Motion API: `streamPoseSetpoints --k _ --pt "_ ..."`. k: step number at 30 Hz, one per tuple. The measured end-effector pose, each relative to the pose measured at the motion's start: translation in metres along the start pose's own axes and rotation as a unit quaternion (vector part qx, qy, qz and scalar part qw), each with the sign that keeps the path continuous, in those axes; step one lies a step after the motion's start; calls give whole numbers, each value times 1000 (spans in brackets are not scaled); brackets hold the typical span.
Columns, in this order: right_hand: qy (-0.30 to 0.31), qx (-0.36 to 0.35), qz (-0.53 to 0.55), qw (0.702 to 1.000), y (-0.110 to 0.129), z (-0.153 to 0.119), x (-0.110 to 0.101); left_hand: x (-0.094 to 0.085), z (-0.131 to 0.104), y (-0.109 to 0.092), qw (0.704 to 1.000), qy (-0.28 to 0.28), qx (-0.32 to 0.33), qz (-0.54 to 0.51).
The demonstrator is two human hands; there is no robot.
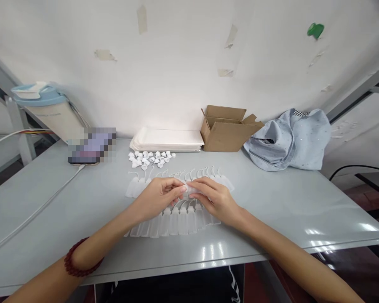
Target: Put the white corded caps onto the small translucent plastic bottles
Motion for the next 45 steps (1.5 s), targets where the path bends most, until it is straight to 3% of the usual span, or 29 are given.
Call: streamPoseSetpoints --k 6,9,13,17,20,25,29,31,33,35,37,39,42,45 --pt "-27 -56 -70 996 7 0 -2 6 -4 -1 1000 7 -16 -15" --pt "-14 -49 -74 996 8 -1 -2 6 -6 -2 1000 8 -22 -6" --pt "11 38 -13 999 6 -1 -4 9 -7 0 999 -14 27 18" --pt "18 185 92 978 0 0 -5 9 -9 0 983 -98 135 77" --pt "15 245 138 960 -3 2 -6 7 -9 -3 985 -99 133 55" --pt "-8 196 110 974 1 4 -9 5 -7 -7 999 -30 22 -14" --pt "2 143 71 987 7 3 -9 8 -8 -5 1000 -9 20 6" --pt "8 147 78 986 8 3 -9 11 -9 -3 997 -22 59 39" --pt "17 188 117 975 7 4 -9 11 -10 -2 983 -72 143 94" --pt "30 241 170 955 4 4 -9 12 -13 -3 947 -130 256 143" --pt "38 276 207 938 2 6 -9 11 -15 -6 917 -157 327 164" --pt "43 289 224 930 1 7 -9 10 -14 -8 930 -134 307 152" --pt "34 274 214 937 1 8 -10 7 -11 -11 978 -74 170 98" --pt "30 230 182 956 6 8 -11 7 -11 -14 990 -41 93 97"
Point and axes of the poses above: each hand's wrist, its own z-axis towards the middle knuckle, its own x-axis out of the palm, y = z × x, the point moved 3 cm from there along z, towards the middle knuckle, and after that the axes turned 5 degrees about -y, right-handed, at the moved point
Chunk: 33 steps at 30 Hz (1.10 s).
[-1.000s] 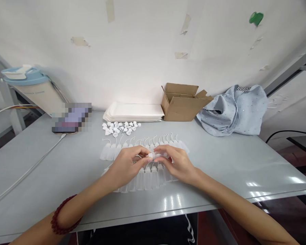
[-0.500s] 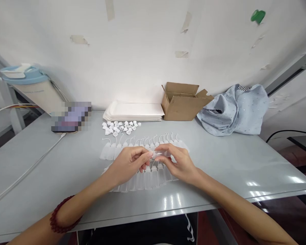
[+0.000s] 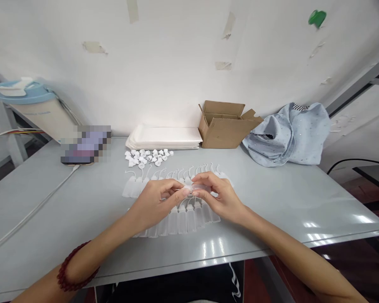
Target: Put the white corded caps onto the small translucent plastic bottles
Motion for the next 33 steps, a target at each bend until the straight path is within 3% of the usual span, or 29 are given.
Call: streamPoseSetpoints --k 5,11,14,18,21,23,27,30,33 --pt "46 -7 -9 999 2 -3 3 6 -2 1 999 25 25 26" --pt "95 100 107 985 -3 -1 2 6 -5 -3 983 -10 172 59" --pt "98 107 116 983 -1 -1 3 6 -4 -4 991 16 129 34" --pt "83 75 47 993 -2 -2 3 3 -2 0 999 27 -9 -38" --pt "36 -21 -70 997 -3 -1 0 -2 0 5 991 26 -77 -104" --pt "1 -115 -135 984 -3 -1 -1 -3 2 8 982 51 -103 -147" --pt "-35 -218 -167 961 -1 -3 -1 -1 2 12 958 108 -154 -215" --pt "-47 -217 -153 963 -1 -5 0 0 1 10 961 116 -144 -207" --pt "-49 -161 -103 980 -3 -5 0 -1 -1 8 996 52 -26 -68"
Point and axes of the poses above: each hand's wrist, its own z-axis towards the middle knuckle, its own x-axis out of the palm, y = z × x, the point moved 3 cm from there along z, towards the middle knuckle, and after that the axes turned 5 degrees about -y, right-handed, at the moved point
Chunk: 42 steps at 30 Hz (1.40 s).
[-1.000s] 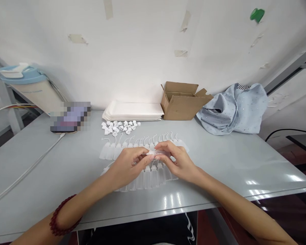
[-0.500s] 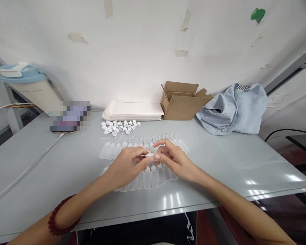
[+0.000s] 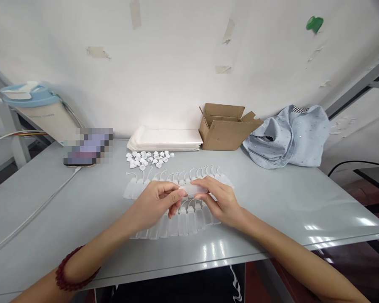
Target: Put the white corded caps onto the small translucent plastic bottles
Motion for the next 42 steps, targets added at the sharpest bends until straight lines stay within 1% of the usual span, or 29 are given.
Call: streamPoseSetpoints --k 1,2,3,4,5,6,7,8,9,10,12,14,15,17,20,23,25,29,34,39,41,42 --pt "9 46 35 998 -2 0 0 0 -1 -1 994 -36 68 74" --pt "24 104 82 991 -4 0 1 0 -3 -2 976 -71 139 150" --pt "42 168 137 975 -6 0 2 1 -6 -3 949 -100 206 218" --pt "60 230 192 952 -8 0 4 3 -8 -2 919 -116 260 273" --pt "73 281 239 927 -9 0 5 5 -10 -2 895 -123 297 308" --pt "79 314 272 906 -9 0 6 6 -10 -1 883 -124 315 325" --pt "81 330 287 896 -8 0 6 6 -10 0 882 -122 318 325" --pt "79 333 283 896 -7 1 5 6 -9 0 891 -120 308 311" --pt "74 321 264 907 -6 2 4 5 -7 -1 907 -115 286 288" --pt "67 296 234 924 -4 3 3 4 -6 -2 925 -110 254 260" --pt "50 215 151 964 0 5 0 2 -4 -5 959 -95 177 198" --pt "28 124 69 990 4 5 -3 1 -3 -7 982 -77 110 130" --pt "17 85 38 995 6 5 -4 1 -3 -8 990 -67 83 96" --pt "2 32 4 999 8 5 -5 1 -3 -9 997 -52 38 37" --pt "-14 -12 2 1000 8 4 -5 1 -2 -7 999 -28 -11 -31" --pt "-24 -36 11 999 9 3 -5 2 -1 -4 995 9 -42 -85" --pt "-23 -43 18 999 9 3 -5 3 -1 -4 993 20 -54 -105" --pt "-21 -41 35 998 10 4 -5 4 -2 -5 991 19 -60 -114" --pt "-36 -35 33 998 11 5 -6 4 -3 -7 993 29 -45 -106" --pt "-28 -29 17 999 9 3 -4 3 -4 -8 998 16 -9 -53" --pt "-25 -16 8 1000 7 1 -3 3 -5 -9 1000 0 30 -9" --pt "-19 -3 9 1000 7 0 -2 3 -5 -9 998 -14 63 22"
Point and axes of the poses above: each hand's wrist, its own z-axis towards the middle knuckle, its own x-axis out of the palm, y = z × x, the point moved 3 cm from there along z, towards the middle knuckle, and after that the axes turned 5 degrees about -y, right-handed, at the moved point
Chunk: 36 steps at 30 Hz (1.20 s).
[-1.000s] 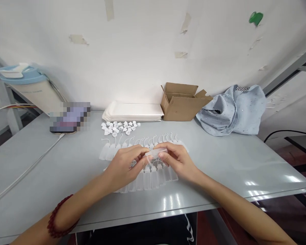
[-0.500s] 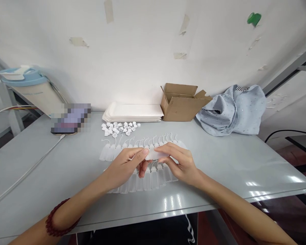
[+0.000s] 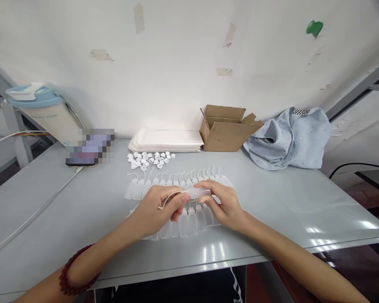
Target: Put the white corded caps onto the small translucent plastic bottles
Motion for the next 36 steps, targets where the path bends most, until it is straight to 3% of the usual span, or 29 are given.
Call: streamPoseSetpoints --k 2,5,8,11,16,22,26,29,32,36 --pt "20 47 23 998 -2 -1 1 0 -2 -2 992 -37 93 72" --pt "48 148 95 983 -4 -1 3 3 -5 -2 951 -97 229 183" --pt "64 237 172 954 -7 0 4 7 -8 1 915 -129 287 251" --pt "72 263 204 940 -8 1 4 6 -8 0 926 -143 262 231" --pt "51 198 182 962 -5 3 -1 0 -5 -5 966 -124 179 141" --pt "56 187 166 966 -1 5 -3 -12 -2 -8 942 -143 251 173" --pt "37 162 160 973 -1 6 -5 -15 1 -9 987 -59 119 88" --pt "22 118 122 985 -1 5 -6 -12 1 -11 999 -21 36 25" --pt "21 80 88 993 -2 4 -5 -9 1 -10 1000 -8 17 20" --pt "23 73 77 994 -2 2 -3 -6 0 -5 993 -1 67 101"
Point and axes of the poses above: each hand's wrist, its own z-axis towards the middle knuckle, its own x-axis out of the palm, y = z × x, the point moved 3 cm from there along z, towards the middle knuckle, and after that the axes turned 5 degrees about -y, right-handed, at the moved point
